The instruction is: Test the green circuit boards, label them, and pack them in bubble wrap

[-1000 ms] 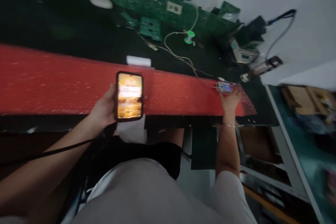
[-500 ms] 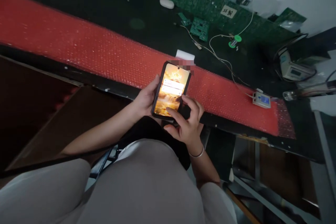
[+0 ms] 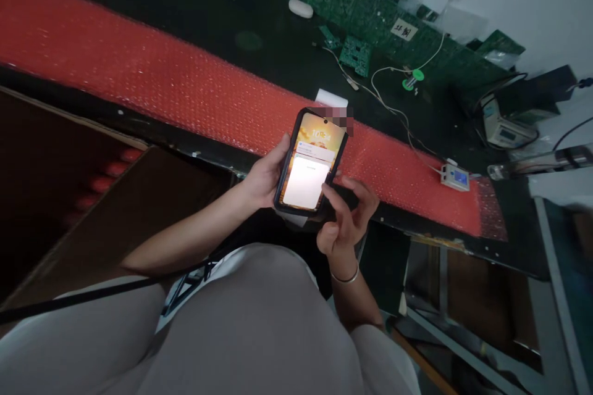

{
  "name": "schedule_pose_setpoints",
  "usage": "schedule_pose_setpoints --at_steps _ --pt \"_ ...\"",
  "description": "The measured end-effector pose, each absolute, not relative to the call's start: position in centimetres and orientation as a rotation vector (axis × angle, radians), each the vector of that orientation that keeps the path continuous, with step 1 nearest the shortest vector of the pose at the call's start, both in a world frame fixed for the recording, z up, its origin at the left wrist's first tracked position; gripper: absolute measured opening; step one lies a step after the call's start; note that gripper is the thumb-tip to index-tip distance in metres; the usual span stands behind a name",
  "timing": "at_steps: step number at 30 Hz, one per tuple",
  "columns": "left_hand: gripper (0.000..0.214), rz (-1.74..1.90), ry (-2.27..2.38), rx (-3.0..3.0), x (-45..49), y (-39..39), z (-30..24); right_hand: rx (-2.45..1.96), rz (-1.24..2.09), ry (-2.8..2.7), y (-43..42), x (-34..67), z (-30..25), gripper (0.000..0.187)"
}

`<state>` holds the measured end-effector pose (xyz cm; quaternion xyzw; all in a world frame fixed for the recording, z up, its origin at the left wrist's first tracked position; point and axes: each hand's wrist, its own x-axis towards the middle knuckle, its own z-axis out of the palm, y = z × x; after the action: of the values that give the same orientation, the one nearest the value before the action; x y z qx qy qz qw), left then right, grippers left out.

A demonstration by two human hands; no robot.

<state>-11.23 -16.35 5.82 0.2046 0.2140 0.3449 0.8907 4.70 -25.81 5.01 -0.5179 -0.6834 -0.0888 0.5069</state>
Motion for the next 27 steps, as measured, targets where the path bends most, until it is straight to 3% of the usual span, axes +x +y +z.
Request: schedule_pose_setpoints --at_steps 27 --pt "0.069 0.878 0.528 0.435 -10.9 -15.8 6.4 -1.297 -0.227 -1.820 -26.1 3.0 4.4 0.053"
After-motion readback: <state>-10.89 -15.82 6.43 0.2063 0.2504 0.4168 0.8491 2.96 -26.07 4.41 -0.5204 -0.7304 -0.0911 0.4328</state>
